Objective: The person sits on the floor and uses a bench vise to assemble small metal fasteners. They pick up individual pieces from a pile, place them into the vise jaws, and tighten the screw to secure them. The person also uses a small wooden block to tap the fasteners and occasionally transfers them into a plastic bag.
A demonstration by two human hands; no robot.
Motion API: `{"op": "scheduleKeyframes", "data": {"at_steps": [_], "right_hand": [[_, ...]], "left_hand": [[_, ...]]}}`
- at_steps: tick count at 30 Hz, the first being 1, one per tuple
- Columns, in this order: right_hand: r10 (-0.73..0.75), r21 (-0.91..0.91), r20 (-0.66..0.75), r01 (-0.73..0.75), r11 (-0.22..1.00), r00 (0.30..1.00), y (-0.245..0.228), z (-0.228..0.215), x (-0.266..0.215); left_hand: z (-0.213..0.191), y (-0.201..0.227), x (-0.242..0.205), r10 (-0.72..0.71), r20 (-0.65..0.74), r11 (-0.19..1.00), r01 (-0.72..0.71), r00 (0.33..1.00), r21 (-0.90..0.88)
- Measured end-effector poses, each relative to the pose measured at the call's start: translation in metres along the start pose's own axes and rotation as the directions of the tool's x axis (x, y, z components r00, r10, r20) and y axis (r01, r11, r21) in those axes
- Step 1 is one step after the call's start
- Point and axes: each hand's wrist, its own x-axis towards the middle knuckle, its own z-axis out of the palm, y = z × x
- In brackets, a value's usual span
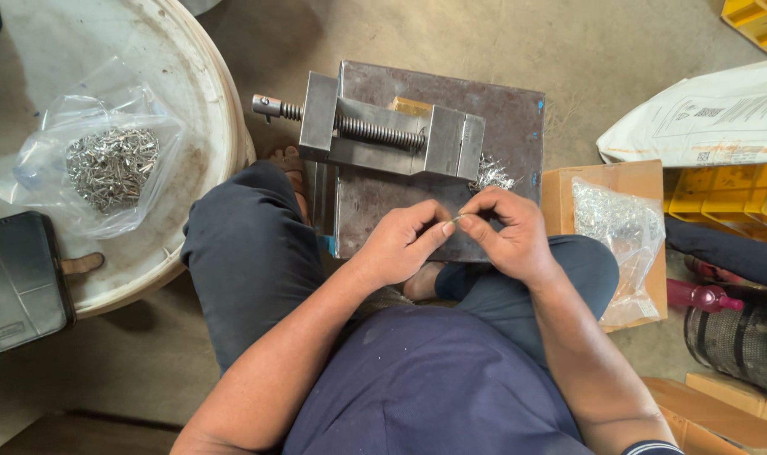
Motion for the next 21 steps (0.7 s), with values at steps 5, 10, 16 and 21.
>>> {"op": "scheduleKeyframes", "data": {"at_steps": [5, 10, 16, 21], "right_hand": [[-0.127, -0.294, -0.232, 0.055, 0.954, 0.965, -0.013, -0.003, 0.034], [-0.142, -0.26, -0.271, 0.07, 0.963, 0.952, -0.013, -0.001, 0.064], [-0.168, -0.321, -0.235, 0.086, 0.943, 0.957, -0.015, -0.002, 0.068], [-0.18, -0.338, -0.236, 0.094, 0.937, 0.955, -0.014, 0.0, 0.071]], "left_hand": [[0.0, 0.001, 0.001, -0.065, -0.037, 0.996, 0.062, 0.997, -0.064], [-0.002, 0.003, 0.001, -0.067, -0.034, 0.996, 0.065, 0.997, -0.059], [0.0, 0.004, 0.003, -0.078, -0.042, 0.995, 0.075, 0.996, -0.064], [-0.001, 0.005, 0.002, -0.081, -0.047, 0.996, 0.079, 0.996, -0.038]]}}
